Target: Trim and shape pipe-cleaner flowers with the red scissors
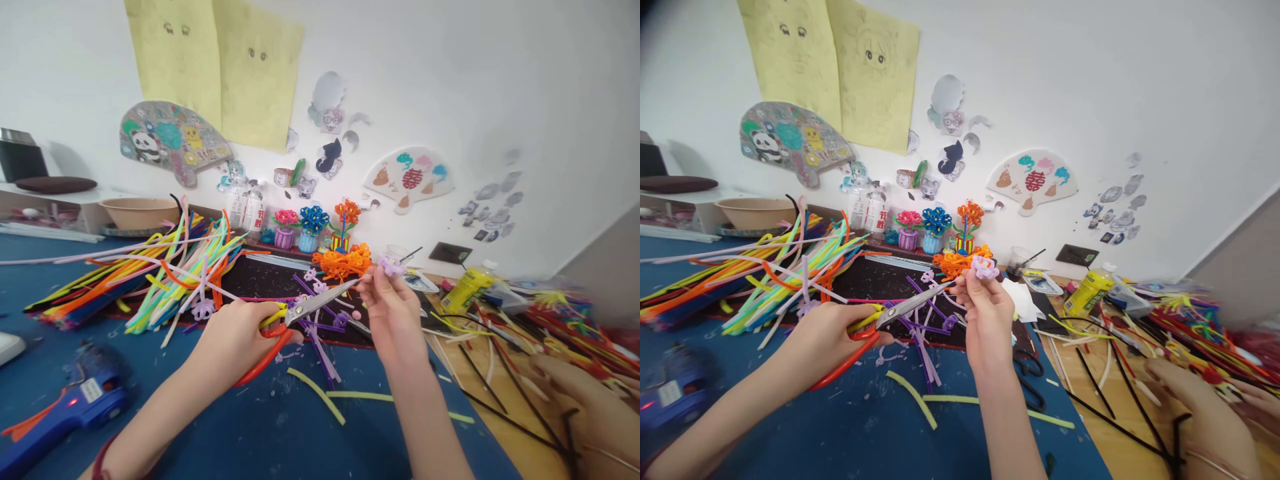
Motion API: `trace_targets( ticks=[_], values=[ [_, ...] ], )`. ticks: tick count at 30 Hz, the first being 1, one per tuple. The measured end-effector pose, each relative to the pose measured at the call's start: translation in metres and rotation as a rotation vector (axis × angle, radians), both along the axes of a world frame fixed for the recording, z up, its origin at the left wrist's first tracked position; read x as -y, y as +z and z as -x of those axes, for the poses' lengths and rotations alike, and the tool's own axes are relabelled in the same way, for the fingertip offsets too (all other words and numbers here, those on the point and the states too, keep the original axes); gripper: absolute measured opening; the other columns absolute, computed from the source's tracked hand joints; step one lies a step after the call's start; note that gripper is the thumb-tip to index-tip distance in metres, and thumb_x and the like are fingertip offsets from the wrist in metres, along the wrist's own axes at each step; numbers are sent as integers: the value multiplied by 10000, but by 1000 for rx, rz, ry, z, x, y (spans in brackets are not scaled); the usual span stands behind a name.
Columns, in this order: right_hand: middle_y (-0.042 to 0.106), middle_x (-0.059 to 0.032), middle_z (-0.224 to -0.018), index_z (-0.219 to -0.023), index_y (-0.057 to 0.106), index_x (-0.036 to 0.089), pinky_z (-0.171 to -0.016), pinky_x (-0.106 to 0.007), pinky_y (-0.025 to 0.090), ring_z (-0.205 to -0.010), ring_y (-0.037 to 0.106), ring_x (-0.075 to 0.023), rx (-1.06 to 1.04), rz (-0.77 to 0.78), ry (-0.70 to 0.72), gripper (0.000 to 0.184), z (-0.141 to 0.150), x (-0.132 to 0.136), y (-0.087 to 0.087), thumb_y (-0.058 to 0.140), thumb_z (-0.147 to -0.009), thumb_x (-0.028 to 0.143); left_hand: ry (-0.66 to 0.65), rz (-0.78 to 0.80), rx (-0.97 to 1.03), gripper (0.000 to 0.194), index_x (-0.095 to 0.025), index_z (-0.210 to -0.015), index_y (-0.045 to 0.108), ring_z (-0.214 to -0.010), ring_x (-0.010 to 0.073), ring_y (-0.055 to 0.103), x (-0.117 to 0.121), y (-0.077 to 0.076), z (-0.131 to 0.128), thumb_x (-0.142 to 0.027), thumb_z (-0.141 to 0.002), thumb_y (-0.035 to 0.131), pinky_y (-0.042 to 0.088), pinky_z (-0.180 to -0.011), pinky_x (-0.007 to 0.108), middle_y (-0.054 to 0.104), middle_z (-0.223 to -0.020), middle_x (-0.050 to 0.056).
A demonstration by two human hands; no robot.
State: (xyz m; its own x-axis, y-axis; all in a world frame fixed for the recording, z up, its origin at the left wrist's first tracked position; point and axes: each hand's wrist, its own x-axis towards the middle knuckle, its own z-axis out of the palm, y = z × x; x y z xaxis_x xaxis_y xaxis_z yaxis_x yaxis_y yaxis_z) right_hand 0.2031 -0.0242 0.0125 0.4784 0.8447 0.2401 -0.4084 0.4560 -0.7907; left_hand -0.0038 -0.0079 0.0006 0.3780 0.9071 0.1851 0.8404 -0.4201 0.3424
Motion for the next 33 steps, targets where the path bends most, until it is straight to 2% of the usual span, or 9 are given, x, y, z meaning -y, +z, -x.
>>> trace_targets(
  ticks=[9,14,18,20,26,29,33],
  values=[
    [663,-1,-652,-737,703,150,-456,-191,380,-532,526,-71,75,8,-99,267,1,1,-3,847,-589,319,-2,-5,5,482,-209,-568,446,-485,110,361,-2,-2,1,-654,-738,520,187,-491,231,467,-523,-32],
    [662,-2,-638,-771,699,149,-429,-201,359,-507,507,-82,87,27,-141,290,-3,-1,-4,834,-595,335,-38,87,152,446,-207,-641,571,-511,111,399,-2,1,1,-625,-769,479,245,-501,215,507,-540,-28],
    [669,-2,-652,-759,692,149,-427,-189,381,-515,535,-83,71,18,-140,285,-3,-1,-3,832,-597,336,30,60,165,450,-196,-563,485,-471,106,384,-2,5,2,-585,-785,451,243,-489,222,442,-476,-41],
    [677,-4,-664,-762,687,152,-427,-187,402,-515,555,-87,69,21,-148,273,-2,0,-2,816,-621,347,25,23,149,398,-204,-590,472,-458,106,405,-1,7,3,-556,-776,474,254,-490,224,450,-484,-53],
    [689,-7,-648,-750,661,150,-452,-188,456,-544,636,-113,114,-24,-191,243,2,2,0,763,-699,365,-14,-93,123,246,-218,-830,524,-667,166,562,1,5,2,-458,-777,513,341,-555,249,581,-814,2],
    [693,-9,-638,-738,635,151,-484,-191,484,-538,652,-114,151,-68,-198,238,3,2,1,737,-729,366,-20,-136,123,273,-216,-884,502,-791,198,589,1,2,0,-462,-770,533,384,-594,268,575,-948,35],
    [695,-2,-643,-760,602,167,-497,-199,501,-507,644,-105,168,-99,-182,241,6,3,1,719,-749,377,13,-215,69,313,-221,-907,520,-848,224,602,3,0,-1,-508,-783,519,384,-592,284,590,-1005,47]
  ],
)
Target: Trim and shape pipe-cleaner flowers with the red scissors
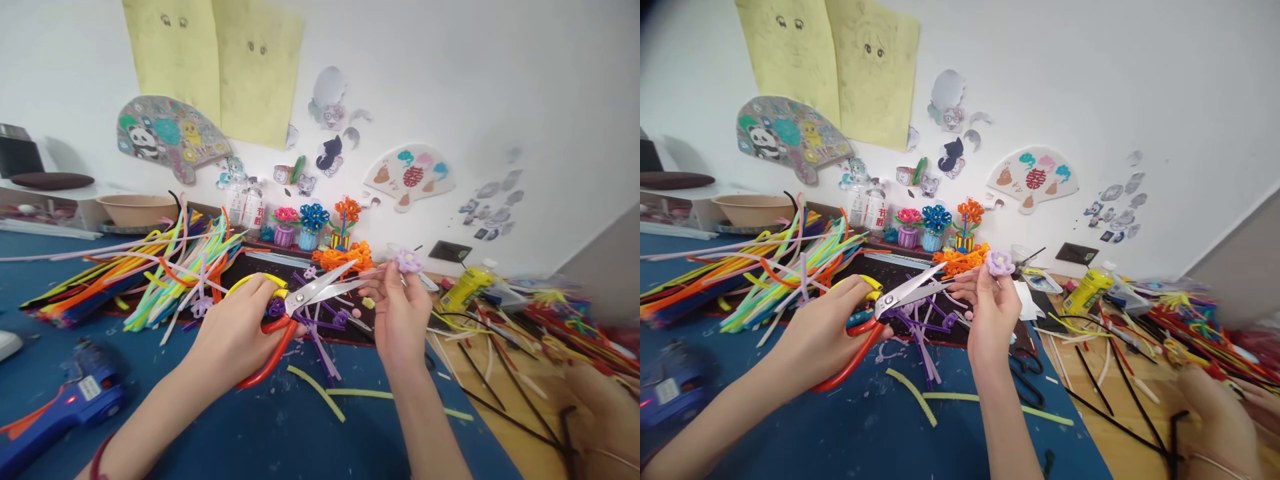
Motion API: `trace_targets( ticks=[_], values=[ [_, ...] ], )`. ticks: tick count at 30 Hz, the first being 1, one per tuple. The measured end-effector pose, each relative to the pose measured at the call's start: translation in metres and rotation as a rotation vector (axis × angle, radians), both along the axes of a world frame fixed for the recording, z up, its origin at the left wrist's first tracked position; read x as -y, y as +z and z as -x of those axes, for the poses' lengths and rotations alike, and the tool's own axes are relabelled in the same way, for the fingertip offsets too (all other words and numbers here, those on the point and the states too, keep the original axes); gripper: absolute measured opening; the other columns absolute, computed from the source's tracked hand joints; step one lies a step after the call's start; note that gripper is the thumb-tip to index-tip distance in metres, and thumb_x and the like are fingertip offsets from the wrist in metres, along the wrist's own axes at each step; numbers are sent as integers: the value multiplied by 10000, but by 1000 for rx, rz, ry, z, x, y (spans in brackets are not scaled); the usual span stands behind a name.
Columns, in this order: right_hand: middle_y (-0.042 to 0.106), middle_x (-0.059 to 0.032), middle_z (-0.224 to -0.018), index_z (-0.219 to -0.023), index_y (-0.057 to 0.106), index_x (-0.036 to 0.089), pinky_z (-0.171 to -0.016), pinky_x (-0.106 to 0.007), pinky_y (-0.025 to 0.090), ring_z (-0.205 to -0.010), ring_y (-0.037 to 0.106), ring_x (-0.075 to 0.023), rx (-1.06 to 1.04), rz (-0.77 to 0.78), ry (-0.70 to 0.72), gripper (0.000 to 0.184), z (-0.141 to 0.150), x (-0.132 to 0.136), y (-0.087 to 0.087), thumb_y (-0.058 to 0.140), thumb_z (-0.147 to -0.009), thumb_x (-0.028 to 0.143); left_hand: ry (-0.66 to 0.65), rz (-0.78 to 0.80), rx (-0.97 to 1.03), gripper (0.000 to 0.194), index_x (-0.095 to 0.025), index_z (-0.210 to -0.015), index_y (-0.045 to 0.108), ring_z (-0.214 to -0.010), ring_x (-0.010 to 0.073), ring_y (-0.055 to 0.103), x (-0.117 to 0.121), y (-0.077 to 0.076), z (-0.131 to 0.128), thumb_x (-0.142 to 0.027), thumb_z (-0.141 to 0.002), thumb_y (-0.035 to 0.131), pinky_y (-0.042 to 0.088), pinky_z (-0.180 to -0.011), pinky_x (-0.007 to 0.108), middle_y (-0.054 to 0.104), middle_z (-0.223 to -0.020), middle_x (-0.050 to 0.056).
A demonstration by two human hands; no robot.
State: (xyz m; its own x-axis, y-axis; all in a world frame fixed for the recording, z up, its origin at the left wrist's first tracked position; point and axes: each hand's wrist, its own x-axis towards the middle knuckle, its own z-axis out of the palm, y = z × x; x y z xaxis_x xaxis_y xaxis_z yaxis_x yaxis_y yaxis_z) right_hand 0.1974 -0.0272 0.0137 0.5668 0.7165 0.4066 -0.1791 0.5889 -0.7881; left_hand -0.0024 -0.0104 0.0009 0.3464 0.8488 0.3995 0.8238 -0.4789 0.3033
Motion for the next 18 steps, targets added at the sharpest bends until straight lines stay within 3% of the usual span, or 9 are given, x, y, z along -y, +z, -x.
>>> trace_targets(
  ticks=[7,18],
  values=[
    [707,-7,-649,-785,587,177,-510,-192,501,-538,664,-110,-16,-15,9,260,0,0,-1,724,-744,394,-11,55,-36,370,-216,-925,554,-810,219,613,0,0,-1,-557,-793,505,383,-605,285,639,-981,58],
    [699,15,-636,-789,582,190,-472,-174,461,-582,678,-117,-113,18,65,312,-5,-1,-1,770,-679,413,-20,163,-70,335,-227,-747,488,-603,170,559,1,5,-2,-558,-797,496,251,-524,254,605,-662,-20]
  ],
)
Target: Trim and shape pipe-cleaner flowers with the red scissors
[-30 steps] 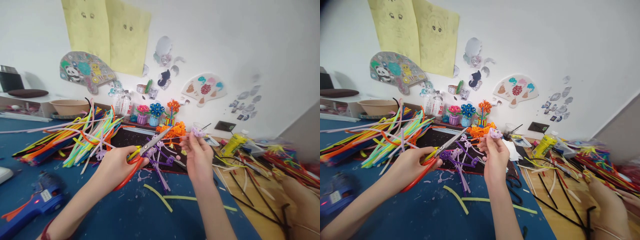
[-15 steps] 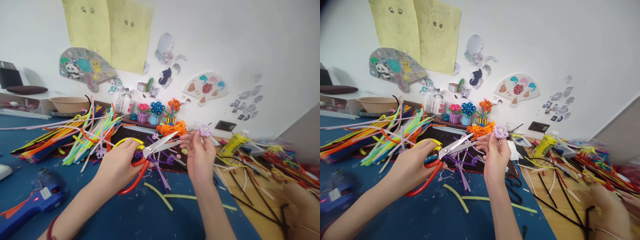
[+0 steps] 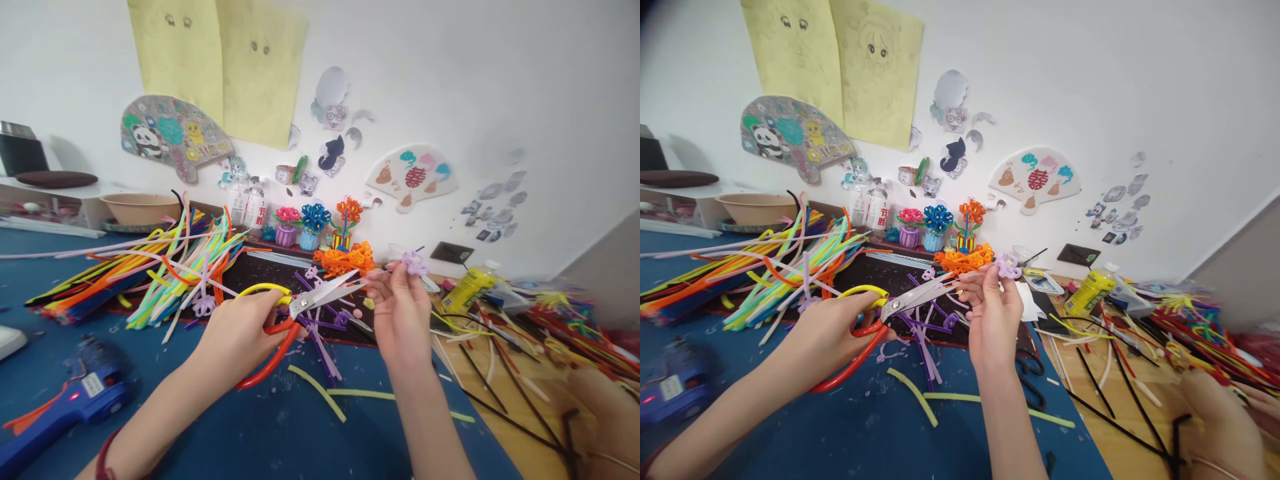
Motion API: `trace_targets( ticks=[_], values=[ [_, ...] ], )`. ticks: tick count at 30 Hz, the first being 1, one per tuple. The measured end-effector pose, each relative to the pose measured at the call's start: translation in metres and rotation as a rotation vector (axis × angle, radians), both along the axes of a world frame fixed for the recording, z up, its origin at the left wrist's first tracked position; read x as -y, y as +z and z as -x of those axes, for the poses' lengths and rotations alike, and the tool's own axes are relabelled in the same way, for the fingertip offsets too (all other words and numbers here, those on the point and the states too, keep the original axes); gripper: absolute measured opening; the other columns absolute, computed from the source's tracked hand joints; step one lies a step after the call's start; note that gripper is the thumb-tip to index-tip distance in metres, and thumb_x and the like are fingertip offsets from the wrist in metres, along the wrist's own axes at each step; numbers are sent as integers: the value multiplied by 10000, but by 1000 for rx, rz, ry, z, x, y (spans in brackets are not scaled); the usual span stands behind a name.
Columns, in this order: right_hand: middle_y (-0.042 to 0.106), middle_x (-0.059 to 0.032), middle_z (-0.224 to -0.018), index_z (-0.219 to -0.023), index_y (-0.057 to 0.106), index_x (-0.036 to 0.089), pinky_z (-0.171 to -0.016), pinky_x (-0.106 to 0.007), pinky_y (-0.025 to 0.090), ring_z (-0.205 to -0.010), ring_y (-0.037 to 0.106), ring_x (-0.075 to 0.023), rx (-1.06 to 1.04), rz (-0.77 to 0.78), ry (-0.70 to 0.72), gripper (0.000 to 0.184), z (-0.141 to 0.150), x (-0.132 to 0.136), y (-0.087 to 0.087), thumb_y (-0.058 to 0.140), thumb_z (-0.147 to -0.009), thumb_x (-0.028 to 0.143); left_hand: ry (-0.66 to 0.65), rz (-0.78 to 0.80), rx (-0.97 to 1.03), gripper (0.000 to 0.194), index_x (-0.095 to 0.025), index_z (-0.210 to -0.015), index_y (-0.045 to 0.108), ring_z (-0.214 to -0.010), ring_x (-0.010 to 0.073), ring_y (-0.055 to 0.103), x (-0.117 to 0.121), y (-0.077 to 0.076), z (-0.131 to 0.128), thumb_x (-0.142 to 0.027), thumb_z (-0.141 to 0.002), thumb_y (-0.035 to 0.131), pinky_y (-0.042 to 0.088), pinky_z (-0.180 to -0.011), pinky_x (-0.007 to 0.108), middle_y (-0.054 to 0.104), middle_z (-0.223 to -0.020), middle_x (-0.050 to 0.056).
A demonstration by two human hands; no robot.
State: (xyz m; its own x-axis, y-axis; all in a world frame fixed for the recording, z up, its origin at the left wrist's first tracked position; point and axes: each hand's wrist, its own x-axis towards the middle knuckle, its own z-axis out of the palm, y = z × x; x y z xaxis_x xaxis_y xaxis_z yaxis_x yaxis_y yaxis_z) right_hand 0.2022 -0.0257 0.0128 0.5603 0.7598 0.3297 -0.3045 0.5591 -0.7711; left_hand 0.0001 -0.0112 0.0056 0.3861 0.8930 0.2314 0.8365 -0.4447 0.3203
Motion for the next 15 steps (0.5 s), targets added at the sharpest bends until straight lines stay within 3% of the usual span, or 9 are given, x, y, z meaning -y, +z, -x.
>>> trace_targets(
  ticks=[15],
  values=[
    [694,16,-640,-789,571,192,-468,-180,436,-580,671,-117,-19,12,19,326,-2,-1,0,776,-669,416,-51,-16,63,324,-225,-676,489,-512,128,478,-3,-4,2,-528,-775,546,223,-507,232,505,-562,-47]
  ],
)
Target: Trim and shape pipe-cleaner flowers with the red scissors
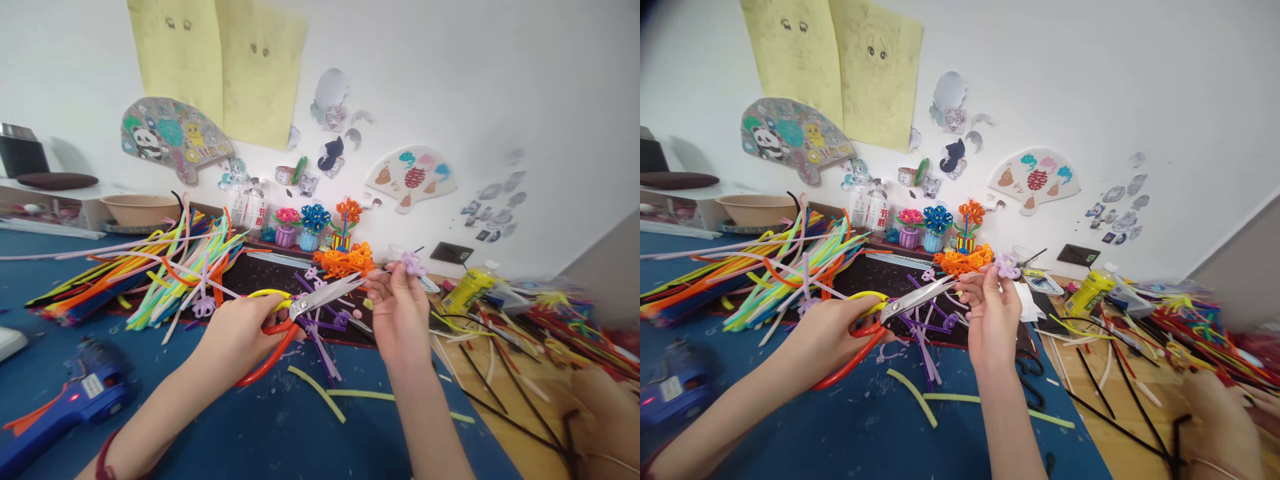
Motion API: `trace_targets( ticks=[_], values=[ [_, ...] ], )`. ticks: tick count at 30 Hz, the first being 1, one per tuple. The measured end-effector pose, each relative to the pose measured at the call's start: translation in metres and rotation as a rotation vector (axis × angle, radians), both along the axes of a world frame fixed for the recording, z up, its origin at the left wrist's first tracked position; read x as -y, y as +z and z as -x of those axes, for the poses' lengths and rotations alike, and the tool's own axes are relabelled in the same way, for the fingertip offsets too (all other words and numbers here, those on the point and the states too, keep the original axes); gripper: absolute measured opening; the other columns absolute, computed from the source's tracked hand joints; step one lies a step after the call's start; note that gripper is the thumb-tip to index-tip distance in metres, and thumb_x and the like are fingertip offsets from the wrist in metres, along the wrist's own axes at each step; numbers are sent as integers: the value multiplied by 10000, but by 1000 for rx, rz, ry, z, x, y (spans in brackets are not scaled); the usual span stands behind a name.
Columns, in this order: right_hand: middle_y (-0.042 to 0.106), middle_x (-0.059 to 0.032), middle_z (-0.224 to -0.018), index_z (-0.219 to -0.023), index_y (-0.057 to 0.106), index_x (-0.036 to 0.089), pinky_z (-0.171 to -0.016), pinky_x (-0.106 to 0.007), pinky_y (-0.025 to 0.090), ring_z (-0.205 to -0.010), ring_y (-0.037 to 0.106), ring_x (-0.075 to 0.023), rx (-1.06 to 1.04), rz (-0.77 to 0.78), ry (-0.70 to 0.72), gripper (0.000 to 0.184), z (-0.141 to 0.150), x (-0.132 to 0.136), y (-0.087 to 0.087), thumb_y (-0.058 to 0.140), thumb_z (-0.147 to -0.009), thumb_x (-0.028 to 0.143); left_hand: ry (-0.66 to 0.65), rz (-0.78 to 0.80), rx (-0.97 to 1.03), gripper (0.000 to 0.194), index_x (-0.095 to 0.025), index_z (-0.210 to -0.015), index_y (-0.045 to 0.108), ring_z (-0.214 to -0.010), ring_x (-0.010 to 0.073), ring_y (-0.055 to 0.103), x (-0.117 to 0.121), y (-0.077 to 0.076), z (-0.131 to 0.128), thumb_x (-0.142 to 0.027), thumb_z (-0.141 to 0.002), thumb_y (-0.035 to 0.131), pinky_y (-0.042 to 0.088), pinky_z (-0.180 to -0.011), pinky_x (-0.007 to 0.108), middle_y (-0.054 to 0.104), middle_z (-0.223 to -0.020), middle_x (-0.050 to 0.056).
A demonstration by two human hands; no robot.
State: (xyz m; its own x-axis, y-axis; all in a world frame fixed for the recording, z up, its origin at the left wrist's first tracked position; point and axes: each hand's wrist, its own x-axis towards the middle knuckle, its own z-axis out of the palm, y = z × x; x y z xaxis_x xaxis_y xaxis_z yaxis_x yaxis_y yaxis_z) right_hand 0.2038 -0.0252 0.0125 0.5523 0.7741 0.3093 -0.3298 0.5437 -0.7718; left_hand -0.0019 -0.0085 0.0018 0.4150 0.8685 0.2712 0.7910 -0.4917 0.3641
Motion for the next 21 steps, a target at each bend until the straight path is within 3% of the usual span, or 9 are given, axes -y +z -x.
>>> trace_targets(
  ticks=[17,21],
  values=[
    [672,24,-634,-761,600,182,-474,-175,432,-563,646,-99,11,-31,-19,283,-3,-2,-2,771,-686,394,28,-7,-78,384,-224,-623,383,-506,133,444,-1,-1,2,-551,-772,518,186,-512,242,468,-547,-43],
    [660,29,-644,-740,610,178,-521,-185,458,-572,636,-91,24,-44,-26,281,-3,-3,-2,764,-690,408,42,-23,-113,296,-227,-630,406,-506,140,457,-3,-4,3,-459,-787,502,183,-509,246,474,-536,-36]
  ],
)
